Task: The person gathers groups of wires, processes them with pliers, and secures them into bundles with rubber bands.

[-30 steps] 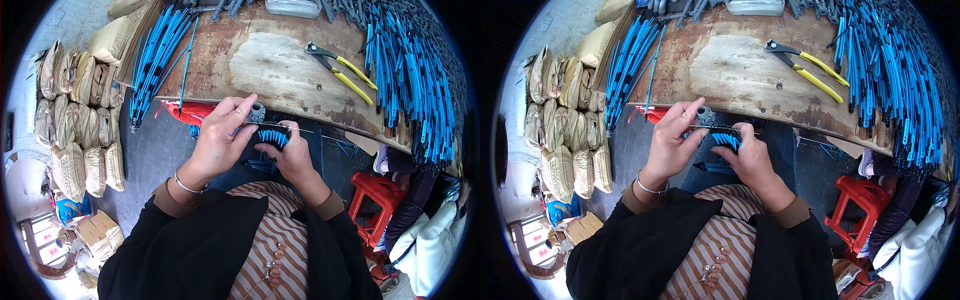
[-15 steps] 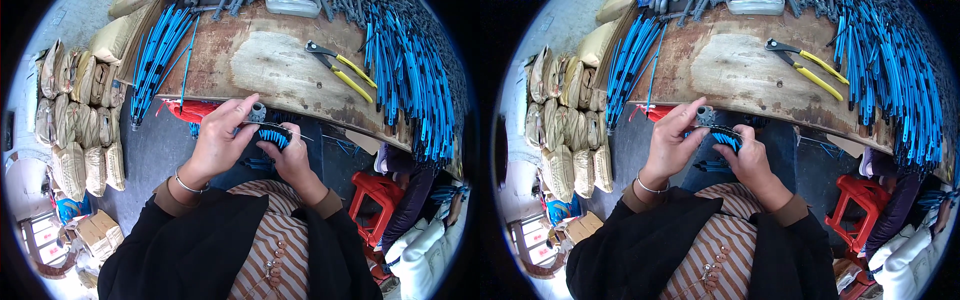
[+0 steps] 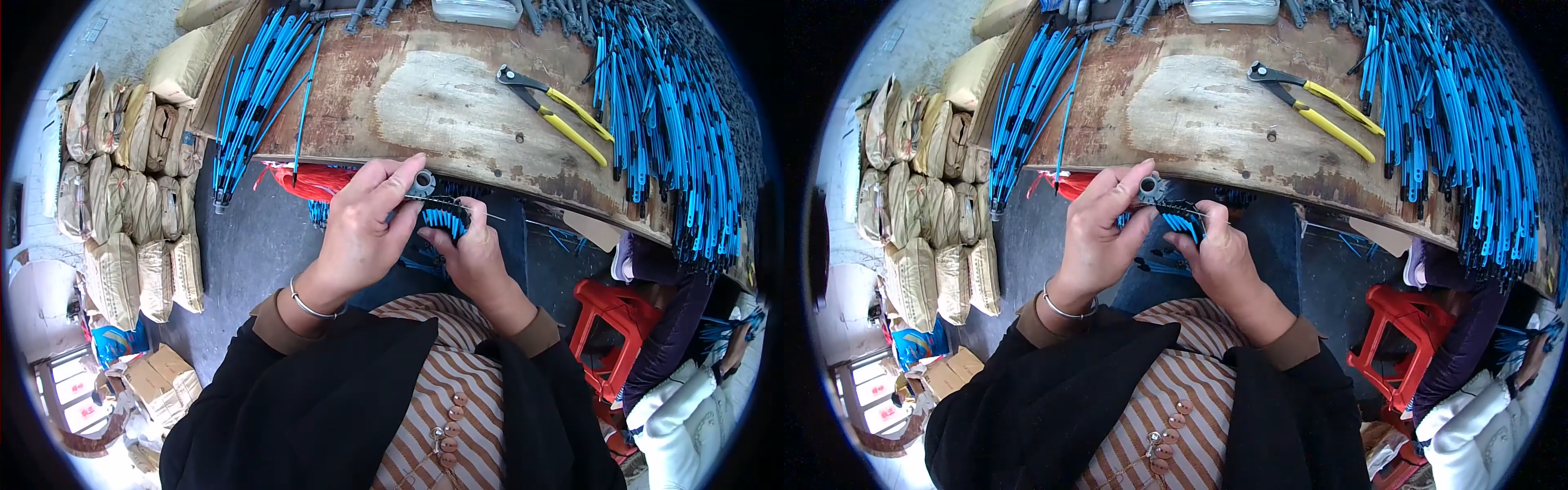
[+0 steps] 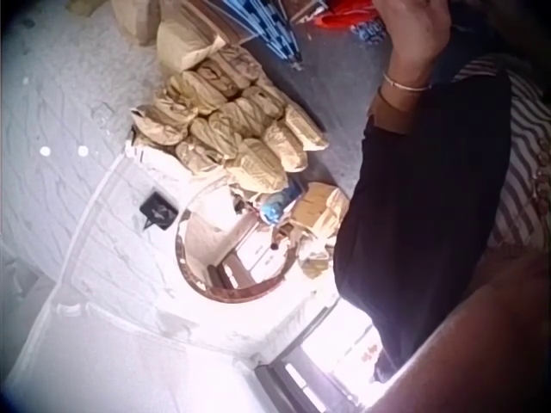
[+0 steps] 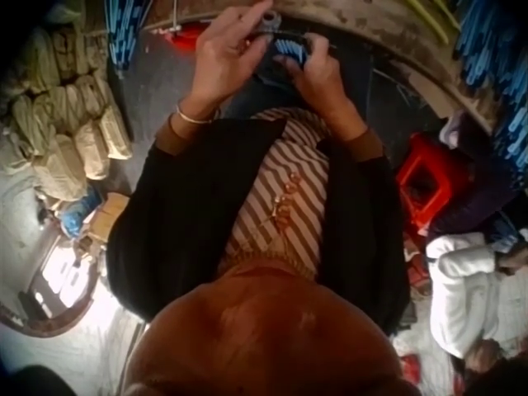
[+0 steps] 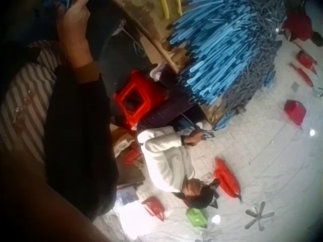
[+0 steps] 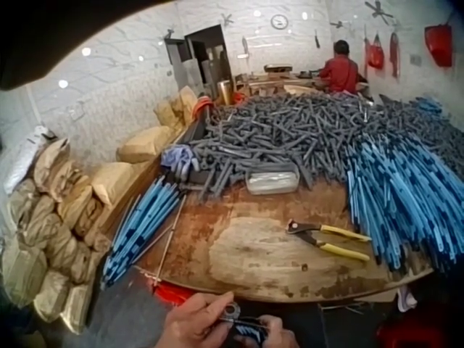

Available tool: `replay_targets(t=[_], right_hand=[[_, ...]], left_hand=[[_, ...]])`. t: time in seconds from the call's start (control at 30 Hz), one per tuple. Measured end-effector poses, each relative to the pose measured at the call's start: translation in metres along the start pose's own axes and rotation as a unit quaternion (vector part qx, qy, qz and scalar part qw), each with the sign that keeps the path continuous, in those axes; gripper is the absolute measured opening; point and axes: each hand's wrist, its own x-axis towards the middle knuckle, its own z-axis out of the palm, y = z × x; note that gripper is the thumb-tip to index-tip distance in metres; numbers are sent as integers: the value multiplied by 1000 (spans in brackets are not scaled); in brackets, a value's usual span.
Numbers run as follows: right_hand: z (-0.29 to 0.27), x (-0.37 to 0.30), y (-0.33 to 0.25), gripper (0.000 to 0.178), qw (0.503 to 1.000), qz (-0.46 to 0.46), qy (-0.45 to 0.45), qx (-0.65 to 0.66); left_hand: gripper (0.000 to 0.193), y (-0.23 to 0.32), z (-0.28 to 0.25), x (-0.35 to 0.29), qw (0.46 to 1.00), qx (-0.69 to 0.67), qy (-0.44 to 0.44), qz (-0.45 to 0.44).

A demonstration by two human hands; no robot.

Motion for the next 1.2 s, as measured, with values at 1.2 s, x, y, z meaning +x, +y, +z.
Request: replay_targets(t=[1.2], right_hand=[[-10, 13, -3, 24, 996, 41, -34, 73]], left_hand=[[41, -32, 1, -8, 922, -353, -60, -145]])
